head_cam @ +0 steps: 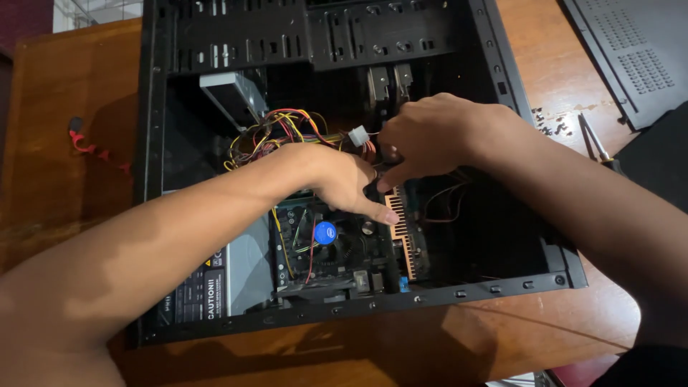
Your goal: The person inserts a graphics card into a motherboard slot inside a computer case. They then connect a power cable to the graphics card and organize the internal wiring.
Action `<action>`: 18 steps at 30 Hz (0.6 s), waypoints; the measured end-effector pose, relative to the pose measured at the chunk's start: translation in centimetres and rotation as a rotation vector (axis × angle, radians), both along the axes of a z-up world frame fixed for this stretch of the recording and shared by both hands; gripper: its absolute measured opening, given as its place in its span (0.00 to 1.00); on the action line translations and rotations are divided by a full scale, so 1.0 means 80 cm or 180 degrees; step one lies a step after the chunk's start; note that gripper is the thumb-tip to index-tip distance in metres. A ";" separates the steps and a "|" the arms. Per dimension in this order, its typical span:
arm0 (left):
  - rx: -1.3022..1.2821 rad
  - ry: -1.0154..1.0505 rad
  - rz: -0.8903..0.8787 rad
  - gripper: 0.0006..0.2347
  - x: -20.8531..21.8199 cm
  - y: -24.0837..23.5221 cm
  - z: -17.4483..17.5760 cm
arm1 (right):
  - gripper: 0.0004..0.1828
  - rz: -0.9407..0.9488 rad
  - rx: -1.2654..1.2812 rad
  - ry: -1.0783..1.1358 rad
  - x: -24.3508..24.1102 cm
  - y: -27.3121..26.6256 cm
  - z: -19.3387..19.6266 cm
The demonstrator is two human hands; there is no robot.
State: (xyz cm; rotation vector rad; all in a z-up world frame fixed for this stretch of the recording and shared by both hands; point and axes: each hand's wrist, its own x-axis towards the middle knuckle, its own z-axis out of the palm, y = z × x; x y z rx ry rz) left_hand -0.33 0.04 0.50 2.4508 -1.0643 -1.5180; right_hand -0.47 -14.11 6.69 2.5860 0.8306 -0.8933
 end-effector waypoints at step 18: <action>0.0007 0.0116 0.0303 0.36 -0.007 0.004 0.003 | 0.29 -0.0107 0.0236 0.0192 0.002 -0.001 0.008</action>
